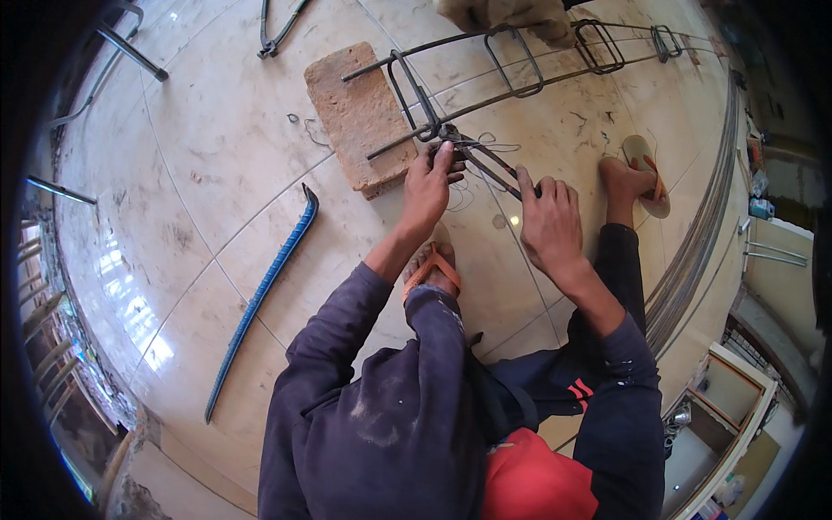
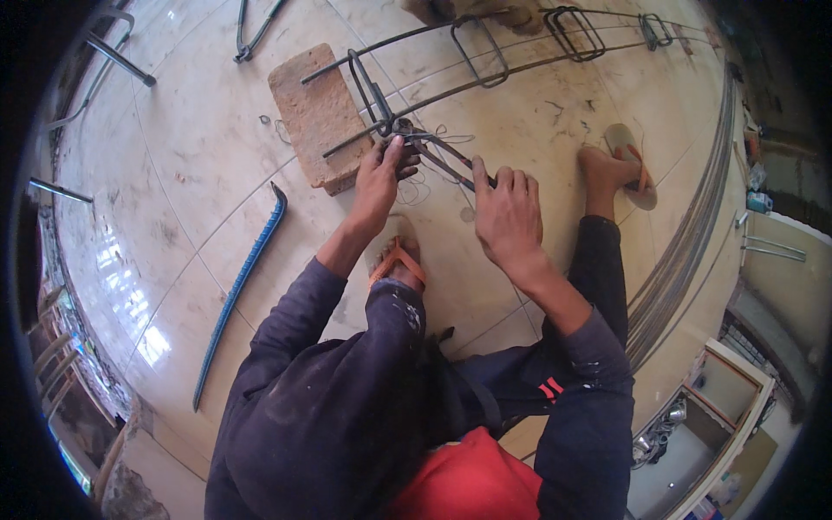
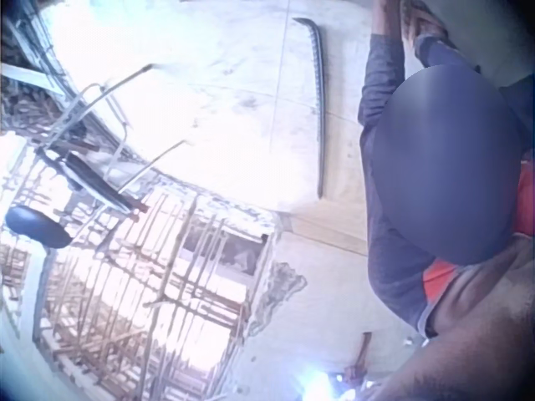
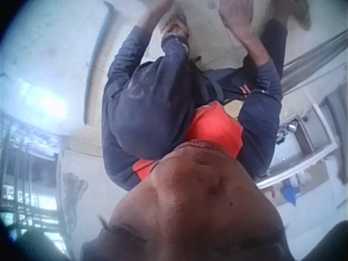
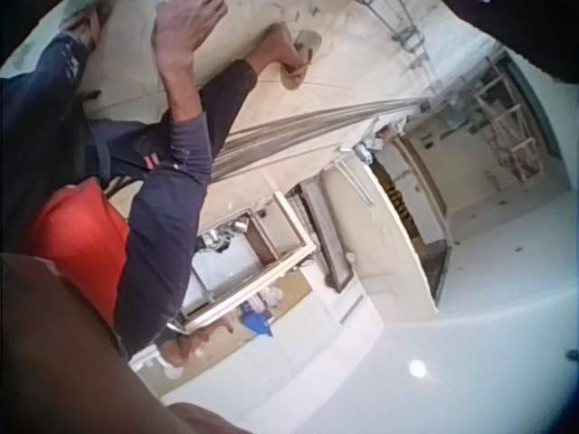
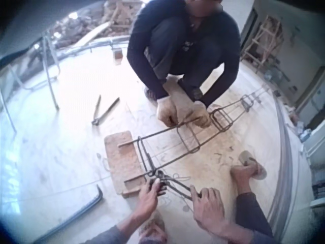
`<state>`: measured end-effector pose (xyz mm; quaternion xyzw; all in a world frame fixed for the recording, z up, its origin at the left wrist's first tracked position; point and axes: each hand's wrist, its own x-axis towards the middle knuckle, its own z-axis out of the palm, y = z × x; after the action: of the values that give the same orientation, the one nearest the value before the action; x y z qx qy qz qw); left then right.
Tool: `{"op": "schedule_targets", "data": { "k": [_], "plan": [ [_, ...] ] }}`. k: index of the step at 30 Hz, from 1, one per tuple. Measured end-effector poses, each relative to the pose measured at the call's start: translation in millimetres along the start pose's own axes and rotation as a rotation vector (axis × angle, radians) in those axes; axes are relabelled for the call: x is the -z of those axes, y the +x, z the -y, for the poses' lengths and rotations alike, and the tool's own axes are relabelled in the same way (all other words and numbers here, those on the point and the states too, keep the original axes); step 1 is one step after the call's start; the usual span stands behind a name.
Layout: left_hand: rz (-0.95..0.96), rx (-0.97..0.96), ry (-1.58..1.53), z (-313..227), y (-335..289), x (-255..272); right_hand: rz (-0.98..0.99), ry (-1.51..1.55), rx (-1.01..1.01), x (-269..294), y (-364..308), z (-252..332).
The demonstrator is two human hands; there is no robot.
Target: The person sits on the floor and uses pliers to twist wire ties around a metal frame structure. They repeatedly pick up wire, wrap it around the frame, and twist it to secure the components together.
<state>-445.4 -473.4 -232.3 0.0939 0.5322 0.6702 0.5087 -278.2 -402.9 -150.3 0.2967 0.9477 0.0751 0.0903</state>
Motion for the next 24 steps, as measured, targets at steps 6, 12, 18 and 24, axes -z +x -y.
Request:
{"op": "schedule_targets", "data": {
  "k": [6, 12, 18, 24],
  "plan": [
    [-0.032, 0.171, -0.154, 3, -1, -6, 0.259, 0.376, -0.083, -1, 7, -8],
    [0.137, 0.337, -0.531, 6, 13, -9, 0.984, 1.619, -0.326, -4, 30, -44],
    [0.132, 0.281, -0.563, 5, 10, -26, 1.215, 1.901, -0.543, 4, 28, -48],
    [0.041, 0.188, -0.559, 9, 8, -35, 0.231, 0.721, -0.005, 26, 19, -31]
  ]
}}
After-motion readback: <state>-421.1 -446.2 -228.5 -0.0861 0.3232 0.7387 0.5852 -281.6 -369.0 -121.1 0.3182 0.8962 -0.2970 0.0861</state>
